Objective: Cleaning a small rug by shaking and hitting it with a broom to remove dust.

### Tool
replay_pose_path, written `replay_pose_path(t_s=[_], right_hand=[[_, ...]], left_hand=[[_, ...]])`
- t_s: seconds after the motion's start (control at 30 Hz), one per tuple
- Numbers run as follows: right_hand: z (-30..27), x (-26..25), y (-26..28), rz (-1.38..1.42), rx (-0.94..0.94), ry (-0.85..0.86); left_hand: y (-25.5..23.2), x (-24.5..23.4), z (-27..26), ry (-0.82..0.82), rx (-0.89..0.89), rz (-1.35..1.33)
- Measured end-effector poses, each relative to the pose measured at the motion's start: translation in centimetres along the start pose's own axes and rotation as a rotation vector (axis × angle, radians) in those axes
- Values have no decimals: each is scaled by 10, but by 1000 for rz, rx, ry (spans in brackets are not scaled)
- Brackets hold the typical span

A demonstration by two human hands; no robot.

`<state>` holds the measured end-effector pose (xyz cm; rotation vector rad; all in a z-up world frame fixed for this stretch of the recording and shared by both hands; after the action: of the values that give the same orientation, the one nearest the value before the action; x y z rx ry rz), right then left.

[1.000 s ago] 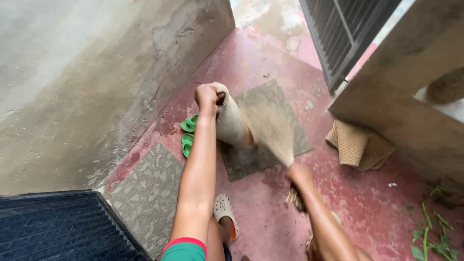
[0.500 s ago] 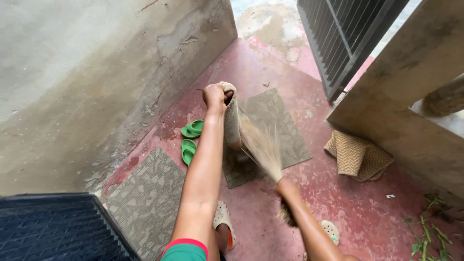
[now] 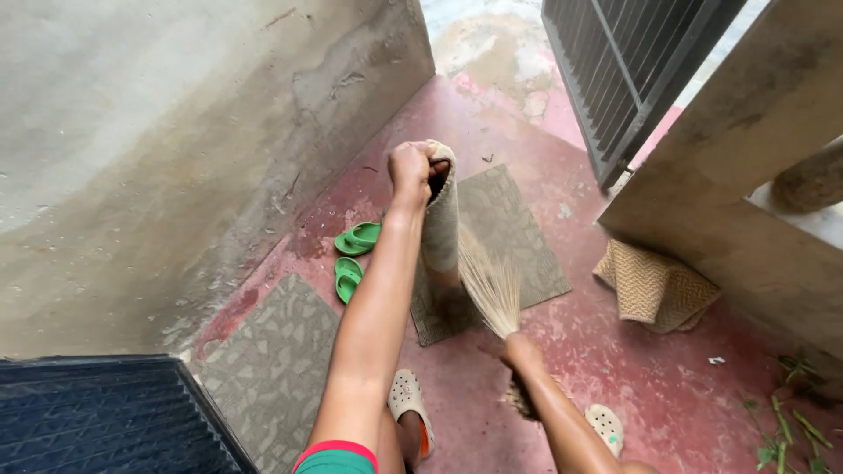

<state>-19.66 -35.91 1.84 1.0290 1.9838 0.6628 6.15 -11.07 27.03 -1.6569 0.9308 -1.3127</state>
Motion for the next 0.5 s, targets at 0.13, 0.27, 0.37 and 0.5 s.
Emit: replay_pose_path(t_s=[0.13,0.27,0.37,0.5], right_hand=[[-18,-38,8,-452,329,240],[-22,-111,41,-193,292,74],[-37,-136,28,-65,288,53],[-46,-152,42,77,124,44]], left_hand=[[-8,-15,28,235,95,51],[-53,33,26,112,64,-53],[-65,50,9,144,230,-11],[-40,24,-34,34,251,265]])
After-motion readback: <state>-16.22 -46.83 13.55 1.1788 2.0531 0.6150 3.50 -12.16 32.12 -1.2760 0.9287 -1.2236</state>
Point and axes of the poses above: each hand's wrist, its own z-axis towards the middle knuckle, its own x-axis out of the palm, y = z × x, the point moved 4 cm from there along z, towards the middle knuckle, and after that the axes turned 15 degrees about y, right-handed, at the moved point
